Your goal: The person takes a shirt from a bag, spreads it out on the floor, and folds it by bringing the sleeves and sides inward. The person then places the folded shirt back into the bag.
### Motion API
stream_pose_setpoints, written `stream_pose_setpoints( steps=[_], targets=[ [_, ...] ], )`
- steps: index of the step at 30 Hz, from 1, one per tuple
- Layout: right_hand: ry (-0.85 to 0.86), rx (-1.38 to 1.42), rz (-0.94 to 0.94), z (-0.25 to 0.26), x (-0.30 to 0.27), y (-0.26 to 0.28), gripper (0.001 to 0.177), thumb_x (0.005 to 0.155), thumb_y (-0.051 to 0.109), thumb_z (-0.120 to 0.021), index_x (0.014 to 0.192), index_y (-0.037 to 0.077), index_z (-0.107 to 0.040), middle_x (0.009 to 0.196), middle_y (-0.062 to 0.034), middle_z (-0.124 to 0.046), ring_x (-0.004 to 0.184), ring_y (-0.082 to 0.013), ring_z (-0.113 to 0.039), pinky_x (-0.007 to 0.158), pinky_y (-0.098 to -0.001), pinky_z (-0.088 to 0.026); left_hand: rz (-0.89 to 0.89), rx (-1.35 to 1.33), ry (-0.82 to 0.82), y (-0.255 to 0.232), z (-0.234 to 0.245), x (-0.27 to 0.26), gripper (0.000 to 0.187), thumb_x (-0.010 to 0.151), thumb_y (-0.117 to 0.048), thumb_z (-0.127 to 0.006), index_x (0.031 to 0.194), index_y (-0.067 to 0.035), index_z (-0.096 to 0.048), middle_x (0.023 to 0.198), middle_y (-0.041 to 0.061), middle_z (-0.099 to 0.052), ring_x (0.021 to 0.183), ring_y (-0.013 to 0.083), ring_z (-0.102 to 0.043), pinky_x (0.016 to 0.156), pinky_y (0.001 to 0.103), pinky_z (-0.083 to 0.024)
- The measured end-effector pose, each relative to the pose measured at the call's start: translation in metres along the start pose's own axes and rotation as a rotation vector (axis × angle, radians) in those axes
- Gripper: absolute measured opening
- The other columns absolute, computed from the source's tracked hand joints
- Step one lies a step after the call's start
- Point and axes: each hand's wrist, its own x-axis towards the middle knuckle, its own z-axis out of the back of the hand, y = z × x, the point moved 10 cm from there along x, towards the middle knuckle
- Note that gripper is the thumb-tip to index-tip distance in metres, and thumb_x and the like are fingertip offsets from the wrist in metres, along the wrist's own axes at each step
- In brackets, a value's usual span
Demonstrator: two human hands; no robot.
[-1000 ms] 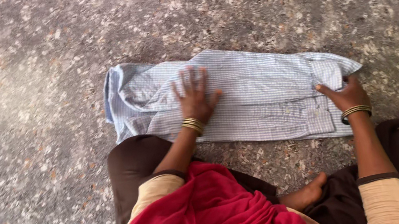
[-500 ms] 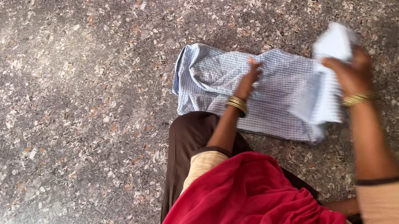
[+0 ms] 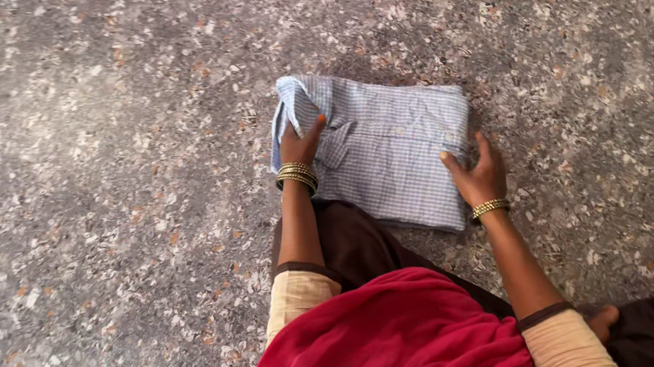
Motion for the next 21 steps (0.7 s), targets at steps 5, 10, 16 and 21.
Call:
stream_pose_setpoints(
  steps=[5, 10, 16, 21],
  targets=[
    [0.563, 0.849, -0.701, -0.083, -0.058, -0.048, 0.082, 0.072, 0.044, -0.090, 0.133, 0.001, -0.055, 0.109, -0.0144, -0.075, 0.092, -0.0257, -0.075, 0.080, -0.0387, -0.060, -0.168, 0.331, -0.127, 0.013, -0.018, 0.008, 0.068, 0.069, -0.023, -0.085, 0.129, 0.003, -0.065, 0.113, 0.021, -0.076, 0.103, 0.0317, -0.073, 0.090, 0.042, -0.058],
    [0.551, 0.820, -0.658, -0.104, -0.045, -0.130, 0.060, 0.067, 0.039, -0.093, 0.111, 0.003, -0.072, 0.102, -0.0117, -0.077, 0.084, -0.0213, -0.071, 0.076, -0.0365, -0.058, 0.052, 0.173, 0.197, 0.067, -0.089, -0.011, 0.053, 0.076, -0.017, -0.083, 0.121, 0.006, -0.068, 0.103, 0.016, -0.079, 0.086, 0.0262, -0.076, 0.077, 0.042, -0.062],
    [0.647, 0.513, -0.589, -0.029, -0.072, -0.262, 0.057, 0.079, 0.040, -0.092, 0.112, -0.003, -0.073, 0.104, -0.0152, -0.077, 0.091, -0.0273, -0.071, 0.081, -0.0424, -0.056, 0.243, 0.161, 0.746, 0.054, -0.146, -0.092, 0.037, 0.084, -0.019, -0.079, 0.116, -0.002, -0.072, 0.098, 0.014, -0.078, 0.079, 0.0221, -0.073, 0.070, 0.039, -0.060],
    [0.257, 0.361, -0.286, 0.114, -0.085, -0.229, 0.066, 0.089, 0.030, -0.080, 0.146, 0.003, -0.061, 0.132, -0.0196, -0.066, 0.109, -0.0353, -0.068, 0.088, -0.0438, -0.055, -0.090, 0.511, 0.412, -0.032, -0.130, -0.103, 0.033, 0.093, -0.031, -0.074, 0.113, -0.005, -0.078, 0.098, 0.018, -0.080, 0.079, 0.0250, -0.078, 0.073, 0.041, -0.064]
  ],
)
